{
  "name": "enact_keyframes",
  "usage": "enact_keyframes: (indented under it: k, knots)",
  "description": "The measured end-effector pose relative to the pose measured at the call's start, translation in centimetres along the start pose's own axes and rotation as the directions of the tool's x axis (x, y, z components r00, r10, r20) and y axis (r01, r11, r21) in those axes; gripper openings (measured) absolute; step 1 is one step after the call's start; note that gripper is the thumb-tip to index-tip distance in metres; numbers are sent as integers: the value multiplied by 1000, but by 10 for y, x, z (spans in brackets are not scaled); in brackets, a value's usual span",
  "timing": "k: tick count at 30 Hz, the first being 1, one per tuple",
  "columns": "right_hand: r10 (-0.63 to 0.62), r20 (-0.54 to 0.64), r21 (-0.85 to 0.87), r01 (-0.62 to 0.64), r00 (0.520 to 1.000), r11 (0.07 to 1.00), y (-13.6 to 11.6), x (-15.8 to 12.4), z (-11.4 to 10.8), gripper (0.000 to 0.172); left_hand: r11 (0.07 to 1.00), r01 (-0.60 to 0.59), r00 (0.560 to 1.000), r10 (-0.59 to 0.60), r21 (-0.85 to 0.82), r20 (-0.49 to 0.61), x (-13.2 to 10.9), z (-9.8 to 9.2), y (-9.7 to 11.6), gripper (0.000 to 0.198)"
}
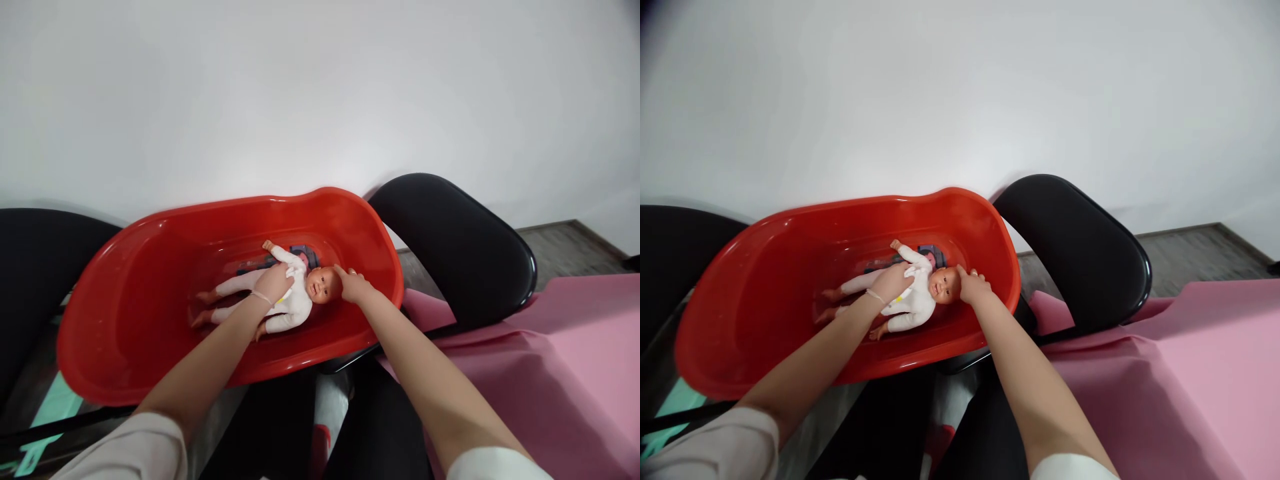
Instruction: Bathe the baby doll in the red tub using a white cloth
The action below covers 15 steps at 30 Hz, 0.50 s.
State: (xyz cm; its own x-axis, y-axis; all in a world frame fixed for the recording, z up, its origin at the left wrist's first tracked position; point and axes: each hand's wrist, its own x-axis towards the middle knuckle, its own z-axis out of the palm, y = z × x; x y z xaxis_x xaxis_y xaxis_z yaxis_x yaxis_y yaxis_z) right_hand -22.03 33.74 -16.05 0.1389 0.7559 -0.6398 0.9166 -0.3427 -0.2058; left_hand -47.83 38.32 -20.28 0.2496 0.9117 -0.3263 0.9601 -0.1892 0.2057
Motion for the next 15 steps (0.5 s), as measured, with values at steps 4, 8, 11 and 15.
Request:
enact_keyframes:
  k: [4,8,11,15]
  knots:
    - [-128,76,-119,136,989,983,-17,18,6,138,991,-130,987,129,10,96,21,-8,39,100]
    - [-151,135,-242,181,979,953,-30,35,18,151,991,-128,988,125,28,88,26,3,68,84]
    - [-179,83,-267,194,980,944,-35,39,28,145,989,-150,985,151,-17,78,24,12,69,76]
    - [-252,30,-273,250,967,929,-39,37,37,133,981,-146,989,142,-128,-36,18,20,60,59]
